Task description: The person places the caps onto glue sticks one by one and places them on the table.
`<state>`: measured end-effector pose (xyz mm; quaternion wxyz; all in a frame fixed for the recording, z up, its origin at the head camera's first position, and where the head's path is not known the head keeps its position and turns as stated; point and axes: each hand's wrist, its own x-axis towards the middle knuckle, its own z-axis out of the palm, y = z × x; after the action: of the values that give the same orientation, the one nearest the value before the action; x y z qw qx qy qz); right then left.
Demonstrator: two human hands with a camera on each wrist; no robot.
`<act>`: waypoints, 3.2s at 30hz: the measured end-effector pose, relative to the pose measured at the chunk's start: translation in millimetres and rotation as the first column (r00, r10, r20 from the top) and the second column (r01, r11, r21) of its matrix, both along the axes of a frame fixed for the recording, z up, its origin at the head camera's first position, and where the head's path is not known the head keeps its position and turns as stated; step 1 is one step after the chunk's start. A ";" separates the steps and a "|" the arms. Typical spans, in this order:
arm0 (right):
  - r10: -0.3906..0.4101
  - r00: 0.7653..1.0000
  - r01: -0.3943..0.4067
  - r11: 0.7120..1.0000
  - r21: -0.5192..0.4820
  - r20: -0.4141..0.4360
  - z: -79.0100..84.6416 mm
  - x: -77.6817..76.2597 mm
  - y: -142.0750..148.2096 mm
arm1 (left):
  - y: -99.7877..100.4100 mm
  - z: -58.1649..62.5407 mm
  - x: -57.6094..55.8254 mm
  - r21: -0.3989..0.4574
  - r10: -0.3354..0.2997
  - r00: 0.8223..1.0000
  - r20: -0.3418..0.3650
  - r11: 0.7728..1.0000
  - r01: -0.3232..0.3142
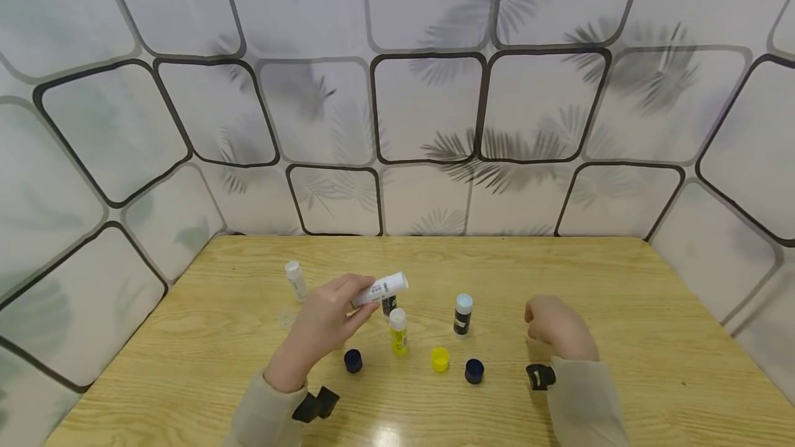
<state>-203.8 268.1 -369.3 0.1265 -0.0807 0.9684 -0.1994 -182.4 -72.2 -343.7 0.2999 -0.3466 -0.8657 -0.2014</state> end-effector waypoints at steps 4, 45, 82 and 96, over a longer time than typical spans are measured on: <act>0.005 0.997 -0.006 1.000 -0.007 -0.071 4.3 -0.4 -0.3 | 0.0 0.9 0.4 0.001 -0.006 1.000 -0.006 1.000 0.006; -0.229 0.870 0.011 0.895 -0.446 -0.437 36.3 15.0 -37.4 | 0.9 -2.8 0.2 -0.004 0.008 1.000 -0.018 1.000 -0.008; -0.097 0.930 -0.211 0.648 -0.732 -0.354 24.2 23.5 -104.6 | 6.4 -6.1 -0.5 -0.038 -0.048 0.995 -0.087 0.998 0.045; -0.072 0.931 -0.222 0.665 -0.713 -0.357 21.1 24.7 -111.2 | 10.9 -7.0 1.3 -0.088 -0.092 0.990 -0.103 0.993 0.083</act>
<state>-179.0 156.9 -348.2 -0.0864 -0.2003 0.8042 -0.5528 -181.1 -61.4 -350.7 0.3218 -0.4066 -0.8401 -0.1592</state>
